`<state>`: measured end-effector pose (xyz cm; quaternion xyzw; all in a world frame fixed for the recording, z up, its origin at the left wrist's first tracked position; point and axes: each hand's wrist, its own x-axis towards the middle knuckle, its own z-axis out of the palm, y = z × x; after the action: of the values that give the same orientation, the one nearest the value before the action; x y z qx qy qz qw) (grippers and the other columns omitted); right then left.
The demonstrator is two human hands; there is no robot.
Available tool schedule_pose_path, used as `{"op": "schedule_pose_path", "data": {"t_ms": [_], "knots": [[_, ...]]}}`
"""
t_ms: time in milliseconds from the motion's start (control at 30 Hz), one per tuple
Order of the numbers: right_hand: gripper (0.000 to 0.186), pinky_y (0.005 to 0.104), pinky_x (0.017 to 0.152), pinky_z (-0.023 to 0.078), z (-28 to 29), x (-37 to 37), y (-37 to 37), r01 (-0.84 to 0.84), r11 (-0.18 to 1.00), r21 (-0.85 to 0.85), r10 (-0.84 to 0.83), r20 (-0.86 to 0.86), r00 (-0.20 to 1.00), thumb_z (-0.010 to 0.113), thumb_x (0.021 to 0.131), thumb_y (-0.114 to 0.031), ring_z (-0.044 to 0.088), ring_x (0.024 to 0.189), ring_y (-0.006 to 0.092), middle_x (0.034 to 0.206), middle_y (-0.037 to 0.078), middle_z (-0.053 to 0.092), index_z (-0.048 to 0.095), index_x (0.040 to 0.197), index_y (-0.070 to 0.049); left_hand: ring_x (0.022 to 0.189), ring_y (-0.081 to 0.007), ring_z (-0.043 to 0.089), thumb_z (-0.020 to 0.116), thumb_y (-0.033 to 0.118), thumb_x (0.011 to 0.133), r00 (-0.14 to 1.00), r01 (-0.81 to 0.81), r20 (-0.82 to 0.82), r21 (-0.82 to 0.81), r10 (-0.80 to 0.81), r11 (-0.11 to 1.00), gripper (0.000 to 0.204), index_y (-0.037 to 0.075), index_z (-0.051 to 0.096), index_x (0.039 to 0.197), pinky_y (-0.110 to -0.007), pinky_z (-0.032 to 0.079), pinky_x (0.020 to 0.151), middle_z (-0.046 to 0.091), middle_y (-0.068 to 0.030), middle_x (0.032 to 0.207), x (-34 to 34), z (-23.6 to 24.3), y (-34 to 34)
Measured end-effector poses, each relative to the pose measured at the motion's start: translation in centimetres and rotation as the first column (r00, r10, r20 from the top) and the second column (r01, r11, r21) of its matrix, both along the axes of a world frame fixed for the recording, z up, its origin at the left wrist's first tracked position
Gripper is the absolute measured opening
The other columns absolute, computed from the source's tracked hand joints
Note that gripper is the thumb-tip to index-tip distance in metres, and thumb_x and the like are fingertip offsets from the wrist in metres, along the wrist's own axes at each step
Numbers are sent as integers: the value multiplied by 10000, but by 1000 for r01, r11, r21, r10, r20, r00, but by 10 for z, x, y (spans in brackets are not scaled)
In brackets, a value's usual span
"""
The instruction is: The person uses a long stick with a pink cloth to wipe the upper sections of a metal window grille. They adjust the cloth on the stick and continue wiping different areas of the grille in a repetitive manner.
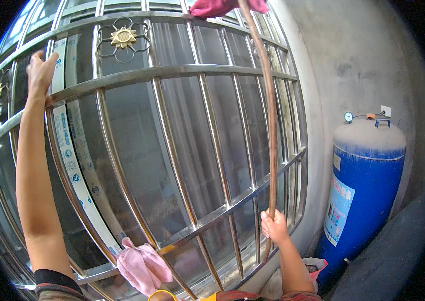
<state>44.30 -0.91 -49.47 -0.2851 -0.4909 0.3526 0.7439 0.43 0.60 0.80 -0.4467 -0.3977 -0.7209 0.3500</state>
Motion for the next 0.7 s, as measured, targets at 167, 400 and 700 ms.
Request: {"op": "schedule_pose_path", "data": {"t_ms": [167, 400, 700], "knots": [[212, 217, 358, 319, -23, 17, -6, 138, 988, -70, -136, 34, 990, 547, 931, -202, 393, 399, 63, 528, -16, 429, 431, 788, -97, 1086, -279, 541, 561, 357, 874, 900, -39, -327, 596, 287, 802, 476, 80, 507, 1257, -413, 443, 930, 528, -162, 1207, 50, -32, -12], [317, 224, 332, 262, -79, 36, -13, 480, 868, -127, -476, 63, 877, 584, 903, -178, 343, 367, 52, 494, -52, 374, 391, 658, -122, 959, -226, 606, 548, 247, 912, 633, 341, -750, 47, -193, 939, 303, 71, 585, 1156, -310, 530, 789, 594, -159, 1095, 179, -98, -18], [329, 225, 385, 288, -161, 51, -52, 526, 815, -243, -503, 152, 851, 613, 867, -150, 364, 411, 57, 519, -35, 431, 417, 604, -114, 984, -326, 625, 615, 411, 833, 306, 502, -545, -604, -781, 619, 552, -77, 600, 1090, -367, 476, 881, 636, -254, 1013, 278, -142, 39]]}}
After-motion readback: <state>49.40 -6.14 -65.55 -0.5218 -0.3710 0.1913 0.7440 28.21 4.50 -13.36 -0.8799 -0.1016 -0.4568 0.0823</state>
